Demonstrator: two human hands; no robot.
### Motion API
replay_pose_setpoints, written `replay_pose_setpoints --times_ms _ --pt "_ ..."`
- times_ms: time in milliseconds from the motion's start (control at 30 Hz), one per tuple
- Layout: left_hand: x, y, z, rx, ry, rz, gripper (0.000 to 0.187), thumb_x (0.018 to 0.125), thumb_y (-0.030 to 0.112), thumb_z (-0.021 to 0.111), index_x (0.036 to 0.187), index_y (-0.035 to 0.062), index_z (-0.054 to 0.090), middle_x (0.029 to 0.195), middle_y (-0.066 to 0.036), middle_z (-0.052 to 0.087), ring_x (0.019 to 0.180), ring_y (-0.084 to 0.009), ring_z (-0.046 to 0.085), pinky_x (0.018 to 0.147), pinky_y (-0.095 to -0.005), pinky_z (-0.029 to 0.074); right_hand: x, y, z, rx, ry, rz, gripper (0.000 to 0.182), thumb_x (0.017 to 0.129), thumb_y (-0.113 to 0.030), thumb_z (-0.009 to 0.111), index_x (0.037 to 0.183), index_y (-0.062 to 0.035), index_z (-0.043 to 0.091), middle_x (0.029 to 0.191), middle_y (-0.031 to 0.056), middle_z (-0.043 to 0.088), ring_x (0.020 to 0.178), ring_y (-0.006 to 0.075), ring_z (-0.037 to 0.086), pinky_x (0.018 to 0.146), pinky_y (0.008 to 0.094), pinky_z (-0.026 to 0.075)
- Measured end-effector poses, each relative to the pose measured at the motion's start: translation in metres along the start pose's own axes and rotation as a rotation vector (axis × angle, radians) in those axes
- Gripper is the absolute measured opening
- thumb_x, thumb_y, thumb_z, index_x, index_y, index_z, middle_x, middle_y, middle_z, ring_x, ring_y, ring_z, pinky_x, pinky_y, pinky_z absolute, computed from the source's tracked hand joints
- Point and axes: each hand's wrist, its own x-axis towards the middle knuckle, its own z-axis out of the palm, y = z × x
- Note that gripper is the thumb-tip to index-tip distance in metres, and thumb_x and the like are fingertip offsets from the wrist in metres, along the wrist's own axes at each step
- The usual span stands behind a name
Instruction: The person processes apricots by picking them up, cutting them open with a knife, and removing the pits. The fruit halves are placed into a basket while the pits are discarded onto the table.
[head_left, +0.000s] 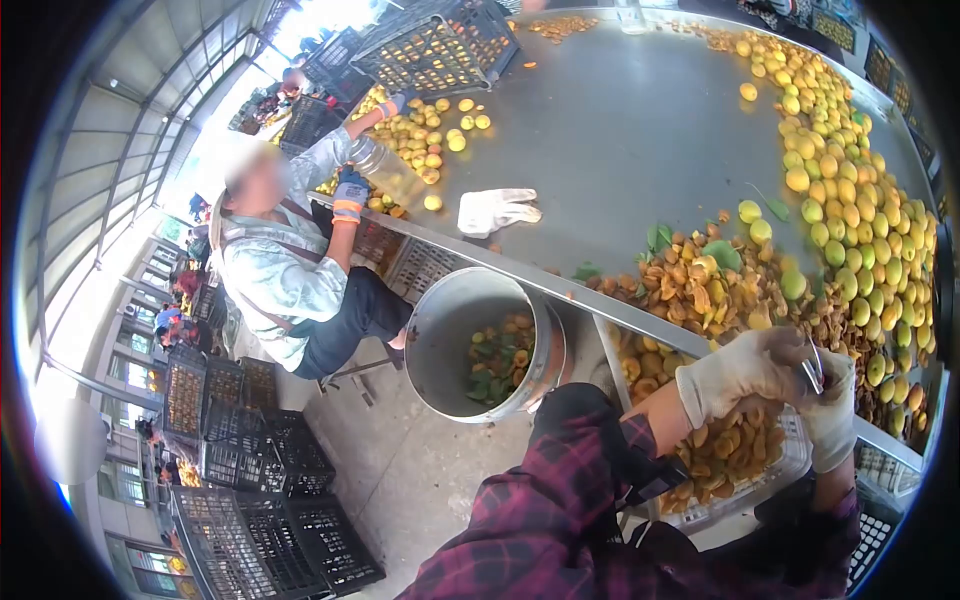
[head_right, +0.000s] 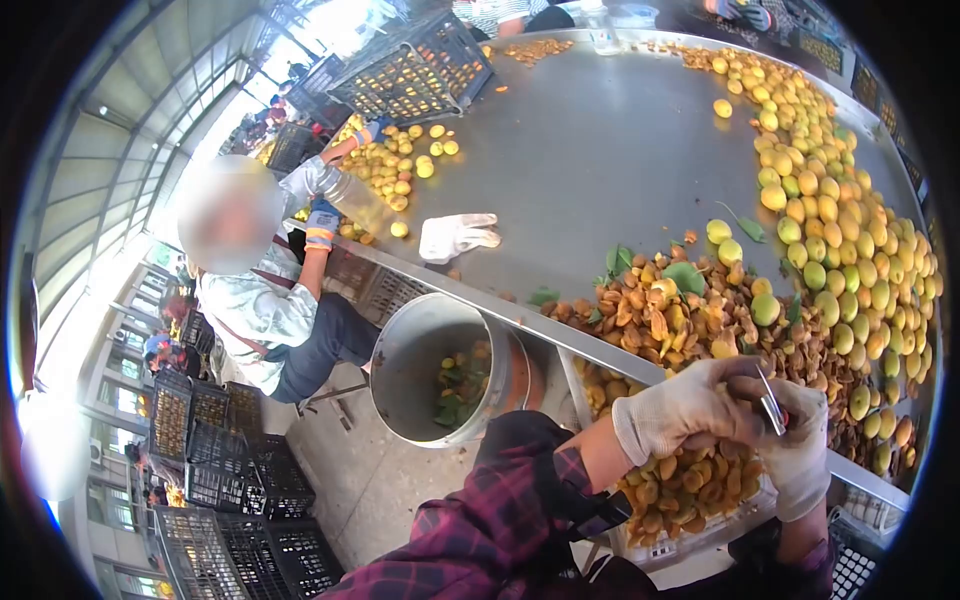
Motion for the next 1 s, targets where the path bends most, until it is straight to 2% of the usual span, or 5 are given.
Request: replay_pose_setpoints --times_ms 167,300,333,600,1000 --pt "0.024 -0.039 -0.004 -0.417 -0.198 -0.083 0.066 0.081 -0.013 0.064 0.141 0.0009 0.042 0.112 -0.01 0.064 0.1 -0.0163 0.064 0.077 -0.029 0.055 -0.002 -0.018 -0.013 -0.151 -0.007 -0.154 0.036 0.058 -0.006 0.085 0.093 -0.0037 0.074 0.085 0.0107 0.066 0.084 0.0245 0.066 0.075 0.0333 0.051" --pt "0.002 -0.006 0.015 0.342 -0.167 0.401 0.049 0.065 -0.011 0.075 0.11 0.0048 0.063 0.099 -0.004 0.066 0.081 -0.0127 0.064 0.063 -0.0262 0.052 -0.006 -0.015 -0.003 -0.208 -0.031 -0.226 0.038 0.064 -0.011 0.084 0.099 -0.0044 0.072 0.087 0.0106 0.065 0.087 0.0266 0.067 0.077 0.0361 0.052" --pt "-0.013 0.018 0.028 -0.063 -0.064 -0.092 0.048 0.07 -0.008 0.074 0.115 0.0025 0.06 0.098 -0.005 0.064 0.084 -0.0117 0.062 0.061 -0.0255 0.05 -0.007 -0.008 -0.004 -0.258 -0.005 -0.266 0.035 0.065 -0.01 0.083 0.097 -0.004 0.072 0.087 0.0111 0.065 0.086 0.027 0.067 0.077 0.0364 0.052" --pt "0.012 -0.014 0.013 0.051 0.22 0.204 0.036 0.097 0.026 0.062 0.118 -0.0025 0.056 0.097 -0.004 0.063 0.089 -0.0095 0.059 0.078 -0.0254 0.049 -0.019 0.028 0.014 -0.172 0.278 -0.157 0.016 0.071 -0.003 0.074 0.085 -0.0017 0.068 0.08 0.0069 0.066 0.074 0.0214 0.063 0.07 0.0316 0.049" --pt "-0.011 0.01 0.021 0.095 0.028 0.043 0.079 0.076 0.0 0.07 0.147 0.0009 0.037 0.125 -0.009 0.055 0.091 -0.0117 0.059 0.078 -0.0223 0.049 -0.008 0.013 -0.011 0.124 -0.003 0.14 0.028 0.079 -0.012 0.078 0.103 0.0004 0.071 0.1 0.0031 0.071 0.087 0.0098 0.065 0.078 0.0228 0.05"
